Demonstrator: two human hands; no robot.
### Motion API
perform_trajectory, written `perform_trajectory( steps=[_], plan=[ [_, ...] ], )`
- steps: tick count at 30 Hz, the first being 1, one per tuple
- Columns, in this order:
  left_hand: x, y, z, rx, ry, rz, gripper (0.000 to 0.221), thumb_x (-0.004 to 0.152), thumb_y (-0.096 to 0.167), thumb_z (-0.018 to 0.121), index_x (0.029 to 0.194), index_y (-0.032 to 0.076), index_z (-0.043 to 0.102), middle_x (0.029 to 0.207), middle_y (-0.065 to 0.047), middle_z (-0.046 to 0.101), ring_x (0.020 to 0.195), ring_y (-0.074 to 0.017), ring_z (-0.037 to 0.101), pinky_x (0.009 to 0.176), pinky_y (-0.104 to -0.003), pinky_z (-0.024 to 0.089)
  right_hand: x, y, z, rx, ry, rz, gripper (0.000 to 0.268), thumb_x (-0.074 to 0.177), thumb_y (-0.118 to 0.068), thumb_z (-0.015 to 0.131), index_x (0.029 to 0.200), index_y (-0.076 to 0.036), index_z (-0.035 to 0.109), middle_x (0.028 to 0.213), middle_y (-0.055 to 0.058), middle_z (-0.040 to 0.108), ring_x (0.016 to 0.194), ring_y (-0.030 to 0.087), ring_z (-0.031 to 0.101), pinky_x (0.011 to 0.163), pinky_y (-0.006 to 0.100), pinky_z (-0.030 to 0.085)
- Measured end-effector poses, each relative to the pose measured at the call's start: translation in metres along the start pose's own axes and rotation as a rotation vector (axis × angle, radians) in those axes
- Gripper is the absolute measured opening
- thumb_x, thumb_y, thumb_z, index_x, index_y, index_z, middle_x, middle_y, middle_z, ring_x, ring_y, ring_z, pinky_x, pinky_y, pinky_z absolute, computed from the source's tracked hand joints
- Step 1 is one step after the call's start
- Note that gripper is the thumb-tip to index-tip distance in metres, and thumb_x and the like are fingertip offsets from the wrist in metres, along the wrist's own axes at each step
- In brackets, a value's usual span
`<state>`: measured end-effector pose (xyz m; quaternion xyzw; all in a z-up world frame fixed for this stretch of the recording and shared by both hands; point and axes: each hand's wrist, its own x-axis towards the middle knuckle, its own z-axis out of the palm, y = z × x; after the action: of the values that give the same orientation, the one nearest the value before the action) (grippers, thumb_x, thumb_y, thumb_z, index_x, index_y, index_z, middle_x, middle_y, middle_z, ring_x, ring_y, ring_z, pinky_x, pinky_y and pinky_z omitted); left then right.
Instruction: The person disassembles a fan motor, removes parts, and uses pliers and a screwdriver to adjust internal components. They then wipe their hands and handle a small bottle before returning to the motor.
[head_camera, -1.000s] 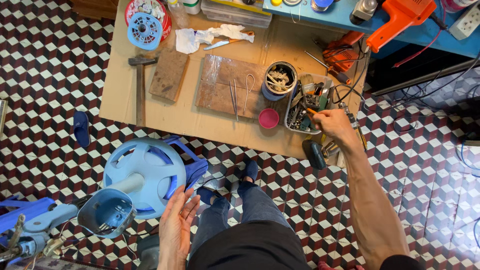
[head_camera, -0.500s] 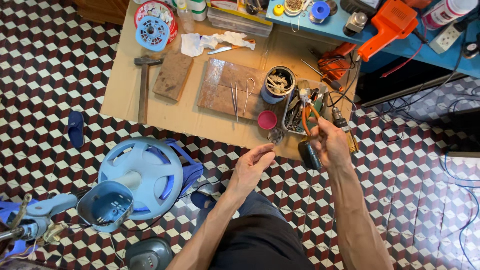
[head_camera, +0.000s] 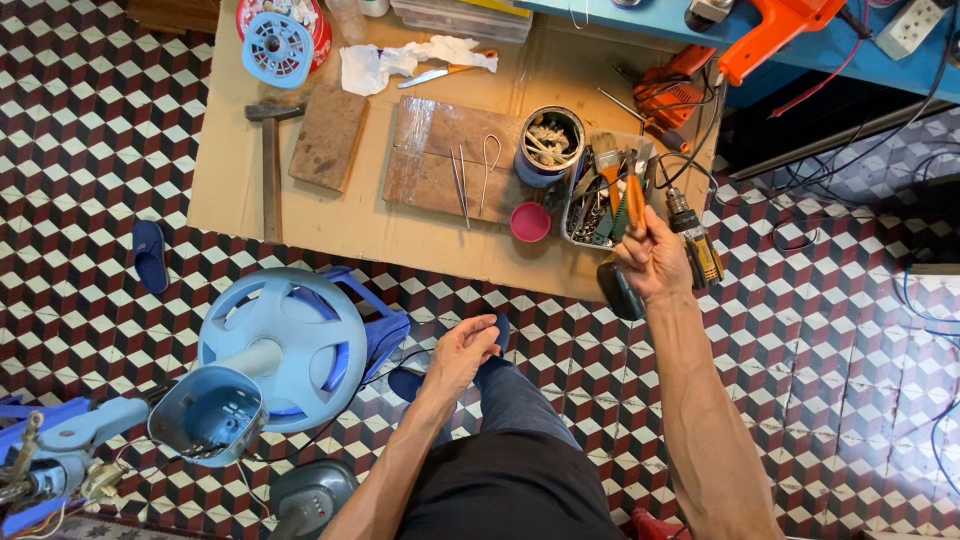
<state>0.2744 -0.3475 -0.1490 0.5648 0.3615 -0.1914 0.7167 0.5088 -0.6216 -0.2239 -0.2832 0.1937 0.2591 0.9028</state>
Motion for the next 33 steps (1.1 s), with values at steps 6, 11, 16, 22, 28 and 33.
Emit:
perform_trajectory(
  steps=[6, 11, 16, 22, 28, 33],
  plan=[
    [0.029, 0.03, 0.037, 0.077, -0.093, 0.214, 0.049, 0.094, 0.028, 0.065, 0.133, -0.001, 0.063, 0.113, -0.009, 0.075, 0.099, -0.0145, 0.071, 0.086, -0.027, 0.055, -0.044, -0.005, 0.046, -0.07, -0.142, -0.102, 0.02, 0.114, -0.025, 0.053, 0.105, -0.007, 0.059, 0.075, 0.0, 0.058, 0.049, 0.008, 0.046, 0.05, 0.023, 0.036],
    [0.078, 0.087, 0.093, 0.185, -0.11, 0.475, 0.05, 0.096, 0.028, 0.062, 0.136, -0.002, 0.063, 0.124, -0.014, 0.074, 0.113, -0.0184, 0.07, 0.097, -0.029, 0.053, -0.059, 0.0, 0.064, -0.201, -0.05, -0.074, 0.025, 0.111, -0.027, 0.05, 0.116, -0.005, 0.061, 0.075, 0.003, 0.058, 0.052, 0.01, 0.047, 0.049, 0.022, 0.038],
    [0.147, 0.136, 0.146, -0.043, -0.336, 0.566, 0.054, 0.099, 0.024, 0.062, 0.147, 0.003, 0.05, 0.137, -0.005, 0.062, 0.125, -0.0121, 0.06, 0.107, -0.027, 0.045, -0.055, 0.01, 0.06, -0.19, -0.035, -0.081, 0.025, 0.11, -0.026, 0.05, 0.117, -0.004, 0.059, 0.077, 0.005, 0.059, 0.055, 0.011, 0.048, 0.052, 0.023, 0.041],
    [0.161, 0.117, 0.16, -0.044, -0.461, 0.329, 0.051, 0.101, 0.037, 0.06, 0.137, 0.001, 0.063, 0.107, -0.002, 0.066, 0.098, -0.0112, 0.06, 0.09, -0.028, 0.049, -0.033, 0.015, 0.056, -0.288, 0.093, -0.219, 0.028, 0.108, -0.028, 0.053, 0.119, -0.005, 0.066, 0.078, 0.002, 0.062, 0.058, 0.008, 0.049, 0.052, 0.021, 0.039],
    [0.144, 0.119, 0.158, 0.166, -0.43, 0.416, 0.053, 0.097, 0.046, 0.059, 0.134, 0.008, 0.064, 0.102, -0.003, 0.068, 0.096, -0.0109, 0.063, 0.088, -0.027, 0.05, -0.03, 0.007, 0.072, -0.532, 0.138, -0.38, 0.029, 0.109, -0.031, 0.053, 0.113, -0.006, 0.068, 0.077, -0.002, 0.06, 0.056, 0.004, 0.049, 0.049, 0.019, 0.037],
    [0.126, 0.146, 0.146, 0.036, -0.363, 0.533, 0.042, 0.104, 0.037, 0.062, 0.13, 0.003, 0.064, 0.108, 0.0, 0.063, 0.098, -0.0073, 0.056, 0.084, -0.024, 0.047, -0.069, -0.003, 0.114, -0.791, 0.057, -0.373, 0.033, 0.108, -0.032, 0.049, 0.121, -0.007, 0.067, 0.08, -0.003, 0.064, 0.068, 0.003, 0.055, 0.062, 0.019, 0.045]
  ],
)
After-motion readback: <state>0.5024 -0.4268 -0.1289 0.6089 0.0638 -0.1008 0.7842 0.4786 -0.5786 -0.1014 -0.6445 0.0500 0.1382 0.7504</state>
